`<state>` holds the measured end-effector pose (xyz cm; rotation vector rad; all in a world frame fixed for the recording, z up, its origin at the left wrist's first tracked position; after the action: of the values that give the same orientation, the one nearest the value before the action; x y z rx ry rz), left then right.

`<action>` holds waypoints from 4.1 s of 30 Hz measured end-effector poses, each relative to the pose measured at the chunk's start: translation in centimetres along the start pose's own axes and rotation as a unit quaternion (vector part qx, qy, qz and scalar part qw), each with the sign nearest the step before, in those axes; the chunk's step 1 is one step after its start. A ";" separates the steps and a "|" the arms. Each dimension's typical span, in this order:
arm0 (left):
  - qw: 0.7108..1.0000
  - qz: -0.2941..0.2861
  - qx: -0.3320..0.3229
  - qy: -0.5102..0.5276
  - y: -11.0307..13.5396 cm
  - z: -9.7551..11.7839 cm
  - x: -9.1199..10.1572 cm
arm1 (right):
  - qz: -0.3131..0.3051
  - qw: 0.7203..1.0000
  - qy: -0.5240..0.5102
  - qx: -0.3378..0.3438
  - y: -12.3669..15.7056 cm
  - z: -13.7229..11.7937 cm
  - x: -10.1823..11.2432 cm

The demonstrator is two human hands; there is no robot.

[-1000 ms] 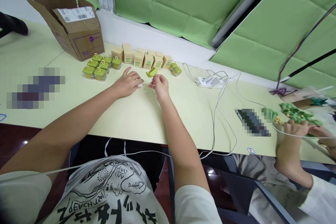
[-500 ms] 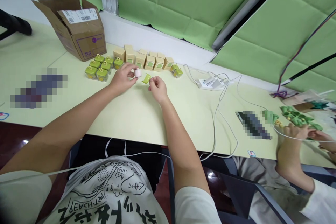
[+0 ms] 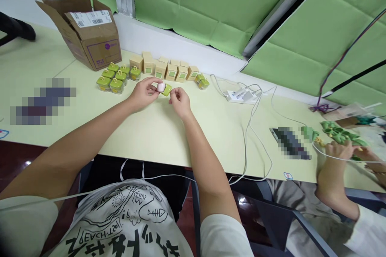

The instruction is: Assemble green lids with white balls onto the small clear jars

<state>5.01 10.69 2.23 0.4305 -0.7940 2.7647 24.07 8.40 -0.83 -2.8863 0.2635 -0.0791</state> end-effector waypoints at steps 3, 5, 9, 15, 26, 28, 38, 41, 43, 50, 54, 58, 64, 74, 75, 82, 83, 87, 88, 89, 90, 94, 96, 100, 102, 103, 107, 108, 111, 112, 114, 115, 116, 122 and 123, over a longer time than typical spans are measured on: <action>0.998 -0.005 0.037 0.056 -0.2 -0.8 -0.3 | -0.010 1.000 -0.001 0.005 0.1 -0.1 -0.2; 0.996 -0.002 0.052 0.076 -0.3 -1.1 -0.4 | -0.014 1.000 -0.003 0.008 0.1 -0.2 -0.3; 0.993 -0.004 0.065 0.094 -0.4 -1.2 -0.4 | -0.015 1.000 -0.024 0.002 0.2 -0.3 -0.4; 0.990 0.004 0.089 0.109 -0.3 -0.9 -0.2 | -0.006 0.996 -0.077 -0.042 0.2 0.1 -0.5; 0.978 0.003 0.080 0.190 -0.9 -1.6 -0.8 | -0.017 0.994 -0.101 -0.036 0.2 0.0 -0.5; 0.976 0.000 0.083 0.202 -0.9 -1.6 -0.9 | -0.012 0.994 -0.103 -0.031 0.1 0.1 -0.4; 0.973 -0.002 0.112 0.202 -0.8 -1.5 -0.8 | -0.015 0.992 -0.121 -0.018 0.2 0.0 -0.5; 0.970 -0.003 0.115 0.212 -0.8 -1.6 -0.9 | -0.020 0.990 -0.136 -0.032 0.3 0.0 -0.6; 0.970 -0.003 0.114 0.217 -0.7 -1.5 -1.0 | -0.020 0.987 -0.154 -0.045 0.4 0.1 -0.8; 0.968 0.008 0.117 0.221 -0.4 -1.2 -1.1 | -0.021 0.970 -0.228 -0.086 0.8 0.2 -1.6; 0.967 0.013 0.120 0.223 -0.3 -1.2 -1.0 | -0.060 0.958 -0.265 -0.097 1.1 -0.6 -2.3; 0.968 0.011 0.120 0.220 -0.3 -1.2 -1.1 | -0.068 0.957 -0.267 -0.089 1.3 -0.9 -2.4; 0.967 0.014 0.124 0.222 -0.5 -1.3 -1.0 | -0.047 0.961 -0.256 -0.091 1.0 -0.4 -1.8; 0.966 0.000 0.125 0.226 -0.6 -1.4 -0.9 | -0.041 0.964 -0.245 -0.097 1.3 -0.6 -1.9; 0.967 -0.002 0.126 0.223 -0.6 -1.4 -0.9 | -0.038 0.965 -0.240 -0.098 1.3 -0.6 -1.9; 0.971 -0.017 0.126 0.204 -0.5 -1.6 -0.8 | -0.049 0.964 -0.244 -0.098 1.3 -0.7 -1.9; 0.972 -0.019 0.126 0.199 -0.5 -1.6 -0.7 | -0.052 0.963 -0.247 -0.097 1.3 -0.8 -2.0; 0.977 -0.019 0.129 0.170 -0.5 -1.6 -0.4 | -0.055 0.963 -0.246 -0.091 1.4 -0.9 -2.1; 0.978 -0.017 0.128 0.165 -0.5 -1.5 -0.4 | -0.056 0.965 -0.242 -0.089 1.4 -0.9 -2.1; 0.979 -0.015 0.124 0.162 -0.5 -1.5 -0.4 | -0.057 0.966 -0.237 -0.087 1.4 -0.9 -2.0; 0.980 -0.013 0.118 0.158 -0.6 -1.4 -0.4 | -0.057 0.968 -0.231 -0.085 1.4 -1.0 -2.0; 0.986 0.001 0.092 0.140 -0.7 -1.1 -0.3 | -0.065 0.972 -0.212 -0.079 1.4 -1.2 -2.0; 0.987 0.007 0.085 0.136 -0.8 -1.1 -0.3 | -0.071 0.972 -0.212 -0.078 1.5 -1.3 -2.1; 0.987 0.011 0.080 0.141 -0.8 -1.1 -0.3 | -0.079 0.971 -0.214 -0.075 1.6 -1.7 -2.1; 0.987 0.014 0.076 0.142 -0.9 -1.0 -0.3 | -0.085 0.970 -0.216 -0.072 1.6 -1.9 -2.1; 0.987 0.016 0.073 0.143 -0.9 -1.0 -0.3 | -0.088 0.969 -0.218 -0.069 1.6 -2.0 -2.1; 0.988 0.023 0.061 0.142 -0.8 -0.6 -0.2 | -0.091 0.967 -0.232 -0.060 1.7 -2.4 -2.0; 0.988 0.025 0.059 0.141 -0.8 -0.6 -0.2 | -0.090 0.966 -0.234 -0.060 1.7 -2.4 -2.0; 0.988 0.031 0.055 0.143 -0.7 -0.4 -0.1 | -0.085 0.967 -0.231 -0.061 1.7 -2.5 -2.0; 0.987 0.034 0.054 0.144 -0.6 -0.3 -0.1 | -0.083 0.969 -0.227 -0.061 1.8 -2.5 -2.0; 0.987 0.037 0.055 0.147 -0.6 -0.2 0.0 | -0.078 0.971 -0.217 -0.059 1.8 -2.6 -2.0; 0.987 0.037 0.056 0.148 -0.5 -0.2 0.0 | -0.075 0.972 -0.214 -0.057 1.9 -2.6 -2.0; 0.987 0.036 0.058 0.148 -0.5 -0.2 0.0 | -0.074 0.973 -0.213 -0.055 1.9 -2.7 -2.0; 0.989 0.016 0.050 0.139 -0.6 0.5 -0.2 | -0.091 0.971 -0.211 -0.060 2.0 -3.3 -1.9; 0.989 0.008 0.042 0.139 -0.6 0.8 -0.2 | -0.095 0.970 -0.213 -0.063 2.0 -3.3 -1.8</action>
<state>5.58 10.72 3.12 0.0494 -0.6166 2.7959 21.71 6.06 1.85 -2.9479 -0.0915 0.5374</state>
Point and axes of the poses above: each hand's wrist, its own y-axis away from the middle knuckle, its own x-axis out of the back of the hand, z = x × y, the point moved 8 cm from there along -y, towards the middle knuckle, and after that the axes turned 9 degrees about -y, right-handed, at the moved point
